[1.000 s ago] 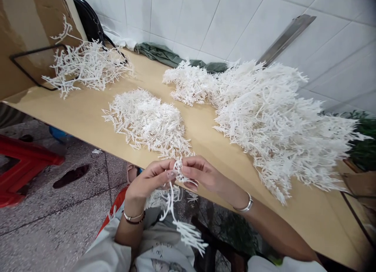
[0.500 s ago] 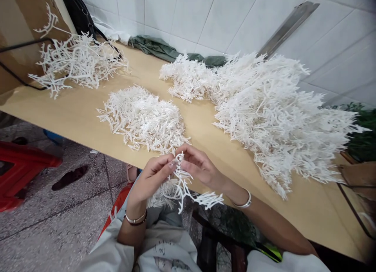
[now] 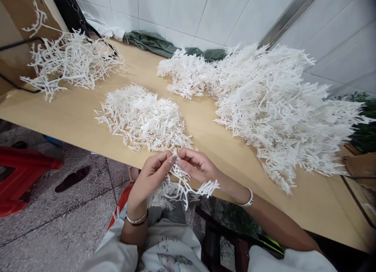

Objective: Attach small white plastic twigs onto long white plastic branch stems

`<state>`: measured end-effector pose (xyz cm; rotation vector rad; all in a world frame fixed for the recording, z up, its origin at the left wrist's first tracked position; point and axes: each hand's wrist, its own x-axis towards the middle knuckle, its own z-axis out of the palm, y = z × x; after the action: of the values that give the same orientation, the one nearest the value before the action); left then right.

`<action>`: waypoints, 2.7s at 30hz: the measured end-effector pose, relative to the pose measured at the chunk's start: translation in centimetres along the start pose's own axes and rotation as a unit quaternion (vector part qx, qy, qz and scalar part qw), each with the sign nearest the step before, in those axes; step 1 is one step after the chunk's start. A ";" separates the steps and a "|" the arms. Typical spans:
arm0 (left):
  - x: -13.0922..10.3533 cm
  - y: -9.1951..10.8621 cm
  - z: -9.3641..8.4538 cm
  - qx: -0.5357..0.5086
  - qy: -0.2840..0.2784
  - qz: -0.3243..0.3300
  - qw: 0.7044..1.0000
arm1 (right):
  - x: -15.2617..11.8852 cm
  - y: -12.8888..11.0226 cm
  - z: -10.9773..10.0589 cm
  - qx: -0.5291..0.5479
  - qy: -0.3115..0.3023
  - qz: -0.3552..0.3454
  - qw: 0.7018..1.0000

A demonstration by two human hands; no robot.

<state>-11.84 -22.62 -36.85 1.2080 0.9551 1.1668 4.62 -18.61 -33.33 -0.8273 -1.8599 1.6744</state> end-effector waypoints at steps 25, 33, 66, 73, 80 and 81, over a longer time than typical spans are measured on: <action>2.1 -1.7 2.1 -0.411 -0.078 -0.051 0.907 | -0.9 0.4 0.2 0.370 -0.127 -0.061 0.918; 0.6 -0.6 2.2 -0.226 0.118 0.052 0.966 | 0.4 0.0 -3.5 -0.159 0.129 -0.055 0.977; -0.5 -4.7 2.5 -0.282 -0.252 -0.108 0.920 | -1.5 -0.2 -1.1 0.151 -0.224 -0.063 0.961; 1.0 -1.9 1.6 -0.270 -0.148 0.019 0.951 | -1.4 -1.2 -1.3 0.011 -0.189 -0.083 0.978; -1.2 -0.2 0.5 -0.189 0.103 0.054 0.975 | 0.3 0.8 -2.7 -0.300 0.129 -0.087 0.941; -1.3 -0.3 0.4 -0.171 0.115 0.040 0.978 | 0.6 1.4 -2.8 -0.348 0.144 -0.092 0.922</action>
<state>-11.64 -23.92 -37.20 0.8544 0.8372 1.4913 6.39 -16.20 -34.37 -1.0541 -2.2409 0.7040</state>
